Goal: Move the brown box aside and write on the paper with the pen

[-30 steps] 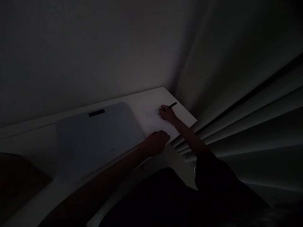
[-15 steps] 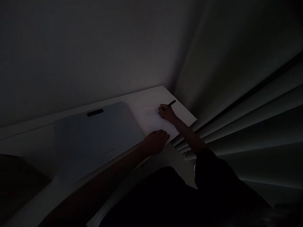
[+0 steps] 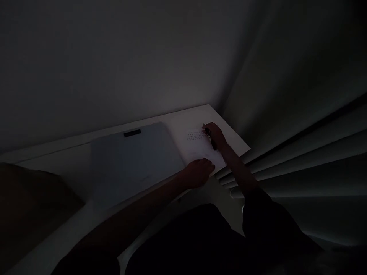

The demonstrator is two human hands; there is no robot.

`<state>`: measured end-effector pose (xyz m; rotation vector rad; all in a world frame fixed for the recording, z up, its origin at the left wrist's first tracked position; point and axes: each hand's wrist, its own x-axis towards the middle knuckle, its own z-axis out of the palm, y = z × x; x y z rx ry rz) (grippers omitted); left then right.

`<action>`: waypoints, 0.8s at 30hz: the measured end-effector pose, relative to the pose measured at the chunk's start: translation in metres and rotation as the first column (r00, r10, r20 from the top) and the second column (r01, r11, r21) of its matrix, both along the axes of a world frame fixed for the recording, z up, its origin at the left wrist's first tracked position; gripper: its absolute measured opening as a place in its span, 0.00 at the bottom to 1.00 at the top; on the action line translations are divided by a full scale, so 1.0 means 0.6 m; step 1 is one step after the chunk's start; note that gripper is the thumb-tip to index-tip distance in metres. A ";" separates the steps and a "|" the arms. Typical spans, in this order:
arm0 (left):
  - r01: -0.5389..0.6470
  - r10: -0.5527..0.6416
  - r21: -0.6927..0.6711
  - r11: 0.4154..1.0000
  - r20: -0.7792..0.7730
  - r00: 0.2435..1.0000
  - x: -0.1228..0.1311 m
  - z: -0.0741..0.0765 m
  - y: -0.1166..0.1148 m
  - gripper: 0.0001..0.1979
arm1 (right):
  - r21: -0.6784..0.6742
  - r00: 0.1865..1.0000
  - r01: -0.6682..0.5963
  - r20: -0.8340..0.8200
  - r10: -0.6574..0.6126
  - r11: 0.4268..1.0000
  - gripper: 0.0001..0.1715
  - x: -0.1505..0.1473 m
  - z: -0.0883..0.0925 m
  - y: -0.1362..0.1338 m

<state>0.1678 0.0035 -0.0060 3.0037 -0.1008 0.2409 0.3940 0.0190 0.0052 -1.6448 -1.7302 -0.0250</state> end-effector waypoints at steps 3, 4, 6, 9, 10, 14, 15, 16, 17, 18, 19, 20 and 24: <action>0.000 0.001 0.001 1.000 -0.021 1.000 -0.001 0.006 -0.002 0.13 | 0.001 0.996 -0.027 0.081 0.027 1.000 0.13 0.006 -0.013 0.004; -0.006 0.006 0.000 1.000 -0.027 1.000 -0.001 0.008 -0.002 0.13 | -0.006 0.993 -0.028 0.113 0.028 1.000 0.15 0.007 -0.015 0.005; -0.017 0.017 -0.005 1.000 -0.035 0.999 -0.001 0.012 -0.003 0.13 | -0.028 0.987 -0.023 0.161 0.028 0.999 0.18 0.007 -0.015 0.005; -0.022 0.021 -0.010 1.000 -0.048 0.999 -0.002 0.015 -0.004 0.14 | -0.069 0.979 -0.026 0.201 0.039 0.997 0.21 0.003 -0.009 0.002; -0.019 0.019 -0.008 1.000 -0.052 0.998 -0.002 0.014 -0.004 0.14 | -0.087 0.976 -0.025 0.215 0.043 0.996 0.21 0.000 -0.006 0.000; -0.016 0.017 0.006 1.000 -0.049 0.999 -0.003 0.011 -0.004 0.14 | -0.162 0.952 -0.003 0.302 0.052 0.987 0.21 -0.006 0.000 -0.004; -0.016 0.017 0.012 1.000 -0.043 0.999 -0.003 0.010 -0.004 0.14 | -0.178 0.944 0.004 0.325 0.055 0.984 0.21 -0.006 0.000 -0.004; -0.015 0.015 0.017 1.000 -0.037 0.999 -0.003 0.010 -0.004 0.14 | -0.192 0.935 0.010 0.349 0.058 0.981 0.22 -0.005 -0.001 -0.004; -0.016 0.017 0.022 1.000 -0.030 0.999 -0.002 0.010 -0.005 0.13 | -0.202 0.925 0.019 0.374 0.059 0.979 0.23 -0.004 -0.003 -0.003; -0.020 0.020 0.024 1.000 -0.026 0.999 -0.002 0.011 -0.005 0.13 | -0.209 0.914 0.028 0.401 0.059 0.978 0.23 -0.003 -0.004 -0.003; -0.023 0.023 0.023 0.999 -0.027 0.999 -0.002 0.012 -0.006 0.13 | -0.210 0.903 0.040 0.427 0.055 0.977 0.24 -0.002 -0.006 -0.002; -0.024 0.024 0.021 1.000 -0.033 0.999 -0.002 0.014 -0.006 0.13 | -0.209 0.891 0.054 0.451 0.047 0.977 0.24 -0.002 -0.008 -0.002; -0.023 0.025 0.032 0.999 -0.053 0.998 -0.002 0.019 -0.009 0.14 | -0.199 0.861 0.089 0.508 0.025 0.976 0.29 -0.002 -0.011 -0.002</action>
